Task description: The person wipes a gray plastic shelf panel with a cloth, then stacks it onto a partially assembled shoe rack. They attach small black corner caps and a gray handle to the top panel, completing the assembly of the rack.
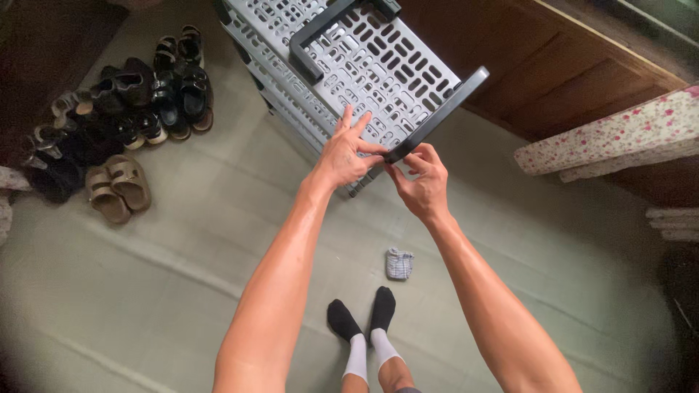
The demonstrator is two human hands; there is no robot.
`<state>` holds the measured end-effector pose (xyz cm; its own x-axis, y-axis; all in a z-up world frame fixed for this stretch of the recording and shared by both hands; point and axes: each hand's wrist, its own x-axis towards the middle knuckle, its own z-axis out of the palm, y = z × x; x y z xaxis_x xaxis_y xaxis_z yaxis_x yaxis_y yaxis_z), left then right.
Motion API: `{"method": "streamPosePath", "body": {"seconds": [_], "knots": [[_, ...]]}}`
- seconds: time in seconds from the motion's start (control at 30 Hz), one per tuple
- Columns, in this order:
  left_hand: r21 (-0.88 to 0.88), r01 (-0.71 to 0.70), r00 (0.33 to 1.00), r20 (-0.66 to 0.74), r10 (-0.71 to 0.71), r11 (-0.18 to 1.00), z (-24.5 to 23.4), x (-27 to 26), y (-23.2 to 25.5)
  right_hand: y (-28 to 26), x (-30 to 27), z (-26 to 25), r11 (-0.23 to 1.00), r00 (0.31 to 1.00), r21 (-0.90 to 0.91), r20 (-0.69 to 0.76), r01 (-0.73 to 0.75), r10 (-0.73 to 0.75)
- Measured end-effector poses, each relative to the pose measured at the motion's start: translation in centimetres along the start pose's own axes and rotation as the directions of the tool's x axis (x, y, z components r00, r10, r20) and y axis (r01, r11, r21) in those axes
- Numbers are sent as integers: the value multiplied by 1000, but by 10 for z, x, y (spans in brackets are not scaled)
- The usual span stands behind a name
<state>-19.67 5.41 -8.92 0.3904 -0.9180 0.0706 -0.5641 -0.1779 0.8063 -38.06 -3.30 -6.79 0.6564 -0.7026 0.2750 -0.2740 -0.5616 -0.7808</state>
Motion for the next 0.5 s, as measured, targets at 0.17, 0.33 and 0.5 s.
{"method": "streamPosePath", "body": {"seconds": [0.17,0.33,0.5], "knots": [[-7,1,999,-37,-2,1000,5,-2,-1,-3,3,-6,999,999,46,36,-25,23],[-40,23,999,-37,-24,999,4,-3,1,-4,3,-10,998,998,58,61,-37,33],[-65,8,999,-53,-11,998,3,-3,2,-3,4,-8,1000,998,10,63,19,-20]]}}
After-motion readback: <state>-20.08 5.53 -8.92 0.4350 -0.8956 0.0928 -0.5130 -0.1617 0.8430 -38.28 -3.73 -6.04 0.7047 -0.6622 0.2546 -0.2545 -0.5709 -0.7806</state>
